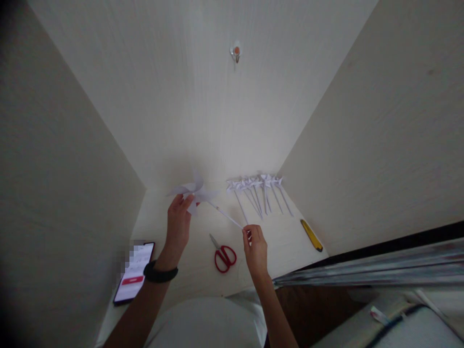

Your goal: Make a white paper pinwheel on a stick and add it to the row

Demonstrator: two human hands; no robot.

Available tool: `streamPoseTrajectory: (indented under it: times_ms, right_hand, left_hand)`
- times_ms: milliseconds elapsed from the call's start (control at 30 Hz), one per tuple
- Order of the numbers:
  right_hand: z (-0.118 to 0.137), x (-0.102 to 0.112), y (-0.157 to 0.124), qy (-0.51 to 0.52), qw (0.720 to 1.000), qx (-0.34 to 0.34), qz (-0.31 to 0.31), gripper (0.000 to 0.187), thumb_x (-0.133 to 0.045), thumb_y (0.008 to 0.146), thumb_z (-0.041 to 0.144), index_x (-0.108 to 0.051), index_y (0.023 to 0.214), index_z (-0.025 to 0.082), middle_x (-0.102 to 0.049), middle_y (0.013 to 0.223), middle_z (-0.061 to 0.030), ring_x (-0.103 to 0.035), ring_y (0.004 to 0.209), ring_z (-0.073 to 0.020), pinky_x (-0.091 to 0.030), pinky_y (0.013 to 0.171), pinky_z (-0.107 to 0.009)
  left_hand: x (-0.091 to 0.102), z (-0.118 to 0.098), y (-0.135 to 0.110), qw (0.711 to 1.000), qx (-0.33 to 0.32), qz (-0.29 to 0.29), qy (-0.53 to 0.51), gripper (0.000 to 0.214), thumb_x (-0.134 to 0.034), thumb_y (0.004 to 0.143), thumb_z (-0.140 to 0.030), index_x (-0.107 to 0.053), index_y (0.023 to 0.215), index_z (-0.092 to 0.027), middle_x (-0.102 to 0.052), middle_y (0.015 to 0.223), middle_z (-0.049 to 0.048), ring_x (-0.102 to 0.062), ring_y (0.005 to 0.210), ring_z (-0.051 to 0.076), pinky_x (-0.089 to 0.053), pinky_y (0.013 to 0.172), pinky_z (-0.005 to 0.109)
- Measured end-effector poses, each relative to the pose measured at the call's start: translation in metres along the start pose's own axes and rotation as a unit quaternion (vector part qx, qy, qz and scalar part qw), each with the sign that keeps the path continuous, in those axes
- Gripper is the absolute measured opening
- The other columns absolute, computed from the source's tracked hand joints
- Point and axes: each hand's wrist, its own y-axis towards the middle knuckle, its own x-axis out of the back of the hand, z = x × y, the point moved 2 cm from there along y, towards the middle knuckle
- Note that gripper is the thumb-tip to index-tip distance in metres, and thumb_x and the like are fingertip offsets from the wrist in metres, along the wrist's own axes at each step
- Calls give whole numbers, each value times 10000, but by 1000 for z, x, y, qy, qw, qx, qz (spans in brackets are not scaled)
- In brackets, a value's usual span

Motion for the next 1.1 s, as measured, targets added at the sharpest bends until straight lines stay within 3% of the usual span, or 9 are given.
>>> streamPoseTrajectory:
  times_ms: [267, 1100]
  right_hand:
    - [3, 2, -1, -5, 1000, 3, -1, 127, -465, 947, 243, -566, 884, 198, -590, 840, -38, -570, 680, -146, -494, 609, -271]
    - [10, 4, 2, -10, 1000, 16, -14, 137, -466, 943, 264, -575, 883, 208, -605, 843, -41, -586, 692, -151, -501, 597, -271]
  left_hand:
    - [2, -2, 0, 1000, 4, -9, 4, 236, -752, 701, -353, -688, 847, -179, -697, 855, 10, -605, 789, 134, -456, 727, 255]
    - [4, -8, -3, 999, -1, -37, -1, 280, -789, 648, -360, -710, 848, -183, -706, 850, 7, -616, 779, 135, -464, 716, 262]
